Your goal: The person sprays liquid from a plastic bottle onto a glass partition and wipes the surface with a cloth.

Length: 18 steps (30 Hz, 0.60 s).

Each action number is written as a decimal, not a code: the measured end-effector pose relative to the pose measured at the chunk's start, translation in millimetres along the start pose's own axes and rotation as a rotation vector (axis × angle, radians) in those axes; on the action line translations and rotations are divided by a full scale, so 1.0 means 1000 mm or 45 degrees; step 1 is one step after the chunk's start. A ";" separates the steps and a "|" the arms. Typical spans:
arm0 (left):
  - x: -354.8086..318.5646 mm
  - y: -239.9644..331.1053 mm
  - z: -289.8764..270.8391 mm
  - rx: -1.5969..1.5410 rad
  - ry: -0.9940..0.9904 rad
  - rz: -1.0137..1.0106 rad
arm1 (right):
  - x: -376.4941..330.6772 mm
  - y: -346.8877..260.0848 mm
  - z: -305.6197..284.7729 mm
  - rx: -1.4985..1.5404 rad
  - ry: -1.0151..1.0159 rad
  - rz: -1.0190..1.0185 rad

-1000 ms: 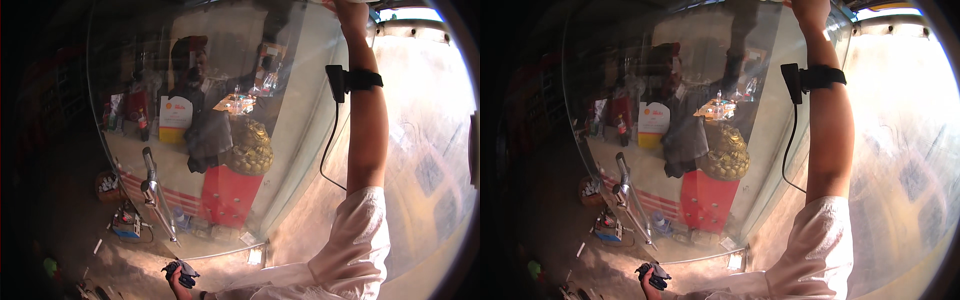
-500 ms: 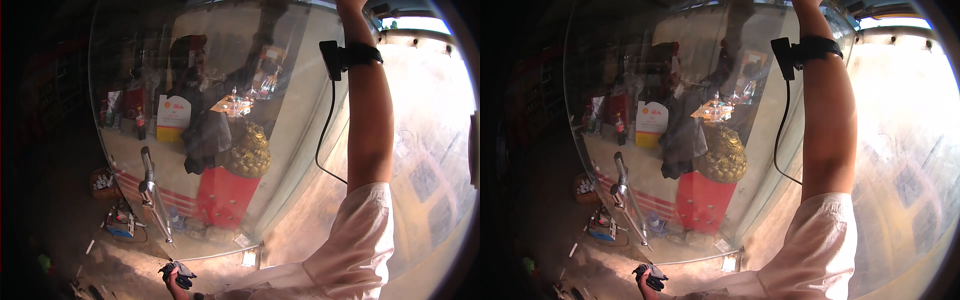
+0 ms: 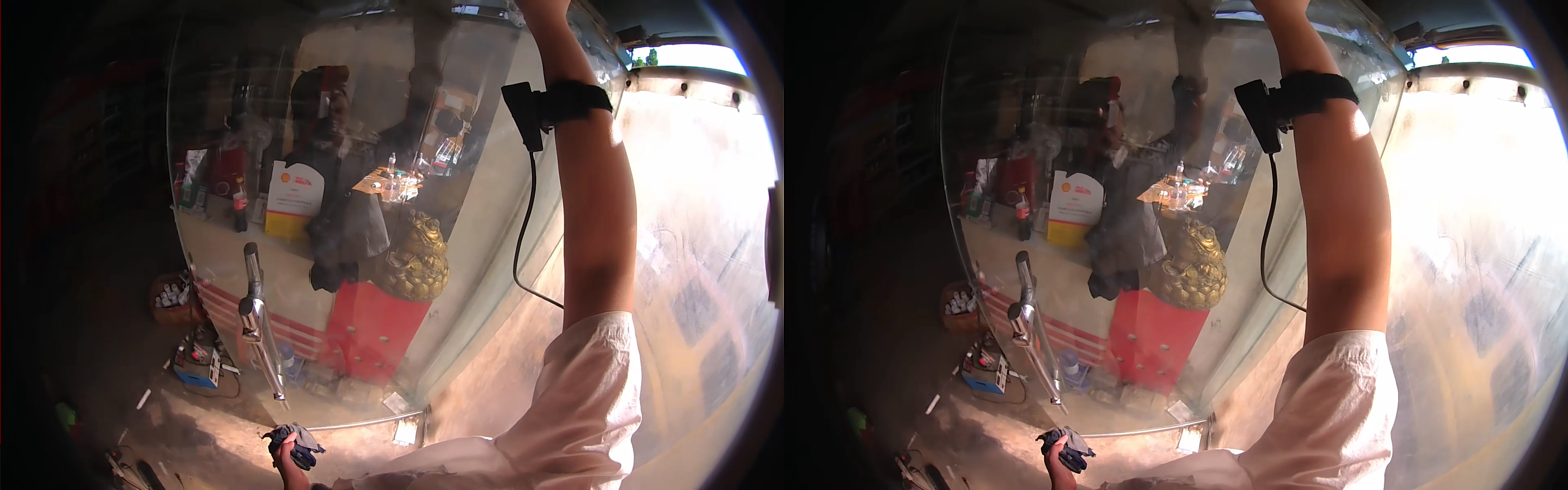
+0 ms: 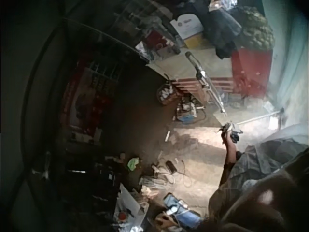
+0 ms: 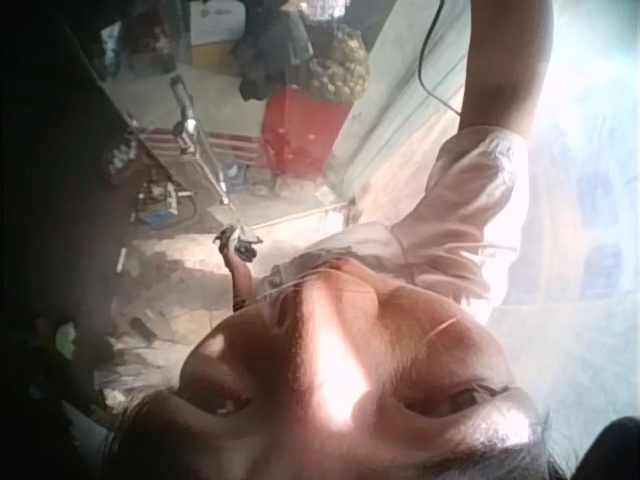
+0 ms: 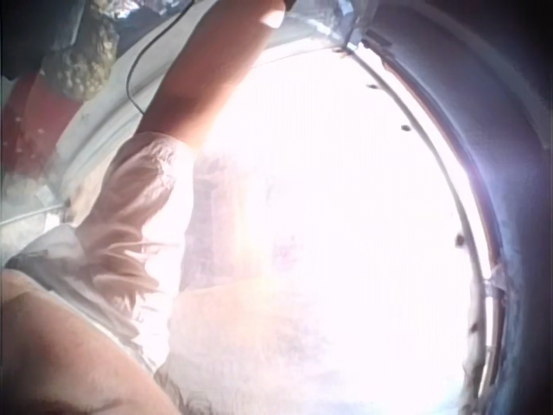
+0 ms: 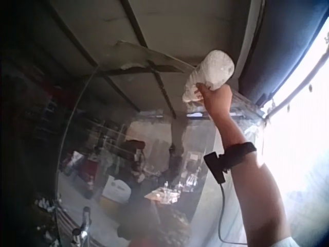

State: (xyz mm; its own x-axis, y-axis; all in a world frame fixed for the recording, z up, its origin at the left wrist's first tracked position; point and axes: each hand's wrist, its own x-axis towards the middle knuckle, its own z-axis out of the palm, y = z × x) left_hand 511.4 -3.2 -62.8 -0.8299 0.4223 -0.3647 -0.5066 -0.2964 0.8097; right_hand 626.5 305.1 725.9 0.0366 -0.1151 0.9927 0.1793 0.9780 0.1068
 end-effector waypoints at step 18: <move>-0.018 0.027 -0.043 -0.040 -0.056 0.030 | -0.045 -0.103 0.124 0.087 -0.024 -0.397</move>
State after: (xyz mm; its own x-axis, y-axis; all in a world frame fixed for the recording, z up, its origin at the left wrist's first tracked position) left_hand 502.6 -56.0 -53.9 -0.8307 0.4522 -0.3247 -0.4949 -0.3329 0.8026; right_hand 484.7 230.8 677.0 -0.0283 -0.4084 0.9124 0.1127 0.9056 0.4089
